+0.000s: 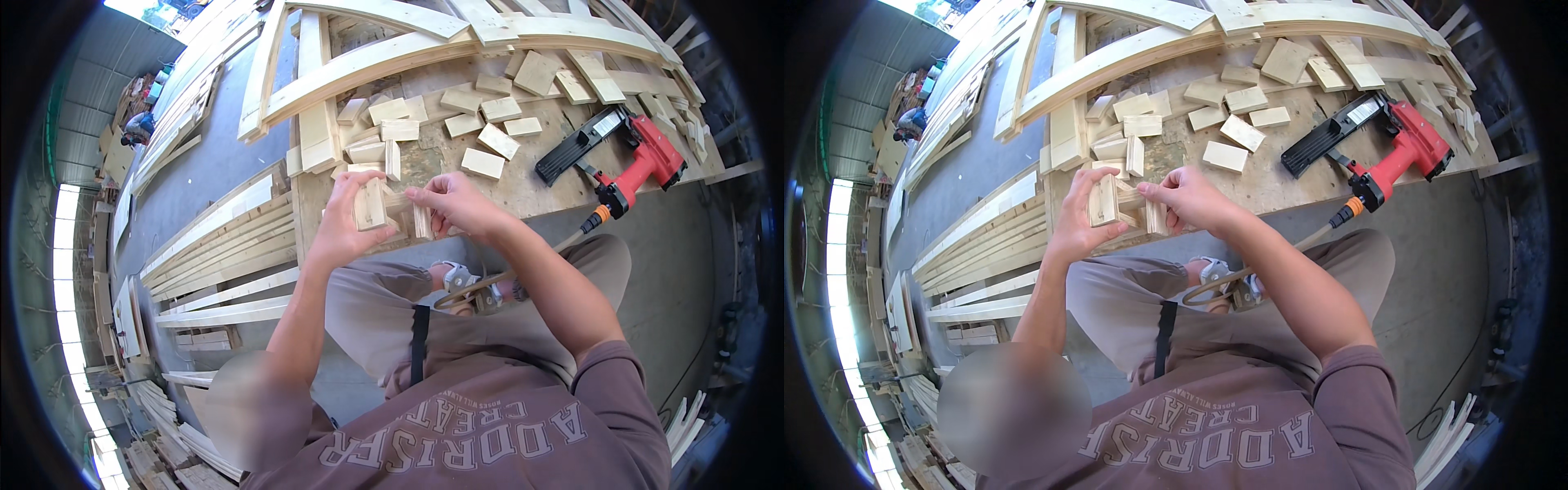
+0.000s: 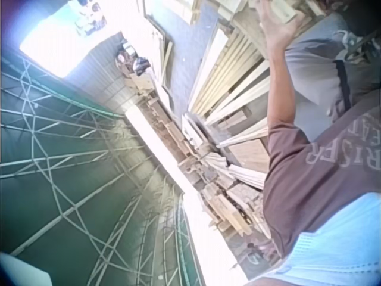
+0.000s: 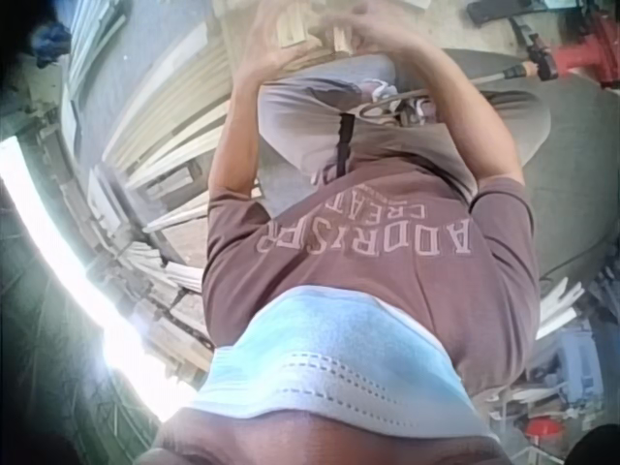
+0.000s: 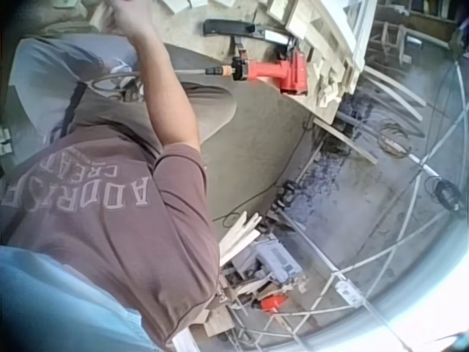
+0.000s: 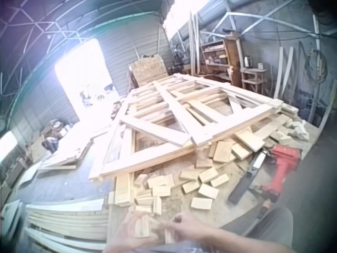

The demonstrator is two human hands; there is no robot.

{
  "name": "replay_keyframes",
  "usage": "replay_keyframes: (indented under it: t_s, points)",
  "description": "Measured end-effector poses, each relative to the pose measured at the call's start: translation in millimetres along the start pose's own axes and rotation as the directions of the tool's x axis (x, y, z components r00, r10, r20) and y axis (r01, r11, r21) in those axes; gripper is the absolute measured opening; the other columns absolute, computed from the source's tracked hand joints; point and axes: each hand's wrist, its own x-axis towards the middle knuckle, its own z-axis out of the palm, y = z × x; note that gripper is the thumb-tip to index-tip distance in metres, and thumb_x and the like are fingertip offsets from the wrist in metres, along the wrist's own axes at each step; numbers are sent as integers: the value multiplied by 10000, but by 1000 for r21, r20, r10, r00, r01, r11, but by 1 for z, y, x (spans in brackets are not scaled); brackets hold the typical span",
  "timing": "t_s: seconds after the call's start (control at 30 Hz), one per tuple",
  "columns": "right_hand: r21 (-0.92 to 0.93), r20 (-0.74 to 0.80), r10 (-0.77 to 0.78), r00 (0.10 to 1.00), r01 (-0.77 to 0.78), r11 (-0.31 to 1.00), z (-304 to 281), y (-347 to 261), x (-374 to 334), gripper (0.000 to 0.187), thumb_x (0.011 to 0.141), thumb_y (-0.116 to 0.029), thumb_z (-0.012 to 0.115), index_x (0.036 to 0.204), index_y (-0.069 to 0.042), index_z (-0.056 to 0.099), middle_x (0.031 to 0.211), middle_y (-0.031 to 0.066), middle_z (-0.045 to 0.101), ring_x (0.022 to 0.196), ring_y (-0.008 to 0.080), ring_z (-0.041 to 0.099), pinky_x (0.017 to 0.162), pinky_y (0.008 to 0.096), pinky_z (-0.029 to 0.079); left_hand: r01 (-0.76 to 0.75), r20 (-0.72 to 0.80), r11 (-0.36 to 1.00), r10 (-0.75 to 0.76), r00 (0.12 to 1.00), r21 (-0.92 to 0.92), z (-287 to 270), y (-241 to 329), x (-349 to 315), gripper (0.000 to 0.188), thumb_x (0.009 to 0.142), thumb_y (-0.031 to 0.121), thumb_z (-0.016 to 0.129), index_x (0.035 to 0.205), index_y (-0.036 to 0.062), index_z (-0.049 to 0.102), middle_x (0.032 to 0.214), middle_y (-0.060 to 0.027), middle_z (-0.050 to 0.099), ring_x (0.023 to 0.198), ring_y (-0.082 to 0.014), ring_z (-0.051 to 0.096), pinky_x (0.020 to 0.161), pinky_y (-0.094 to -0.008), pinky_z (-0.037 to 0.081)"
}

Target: The person assembles small wooden blocks into a larger structure by hand, aligning and stacking them. The person uses a red nail gun to fasten the blocks together at intervals.

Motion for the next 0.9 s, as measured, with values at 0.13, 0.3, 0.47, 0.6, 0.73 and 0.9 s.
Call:
replay_keyframes:
  t_s: [0.13,0.3,0.47,0.6,0.73,0.9]
  points:
    - [-19,-11,-16,1000,16,1000,-2,-2,1,494,1056,-493,794,982,-14,698,732,39,672,598,125,674,540,286,558,11,1,1000,-11,1000,3,0,1,0,854,744,359,991,1470,86,634,1294,-105,576,1238,-283,578,1120,-396,453]
    - [-29,-11,-50,999,50,998,0,-2,9,481,1068,-479,781,947,-20,706,714,41,672,589,123,661,529,289,532,44,13,999,-44,999,-8,-1,6,1,794,718,188,962,1433,78,635,1325,-132,590,1281,-312,585,1156,-432,462]
    - [-27,2,-38,999,38,999,3,-7,10,479,1073,-477,777,928,-25,714,678,48,675,564,117,641,522,285,518,41,6,999,-41,999,-16,0,6,1,793,716,190,964,1431,81,638,1322,-131,591,1278,-315,587,1152,-434,465]
    - [-1,9,-55,998,55,999,5,-1,13,486,1080,-482,768,920,-26,712,667,51,675,553,113,634,517,282,513,35,4,999,-35,999,8,1,4,2,795,715,194,967,1430,81,639,1325,-133,591,1279,-315,587,1152,-436,465]
    - [6,10,-59,998,59,998,5,0,13,494,1084,-490,762,920,-27,710,665,49,674,552,112,633,516,279,512,34,6,999,-34,999,10,1,5,1,791,720,194,959,1434,84,640,1330,-132,589,1285,-311,586,1157,-435,461]
    - [6,-3,-41,999,41,999,6,-2,11,494,1082,-496,763,939,-26,710,676,46,676,561,110,633,522,281,516,52,27,994,-49,998,-100,-4,0,1,806,737,237,929,1466,73,628,1334,-122,593,1299,-283,586,1156,-406,448]
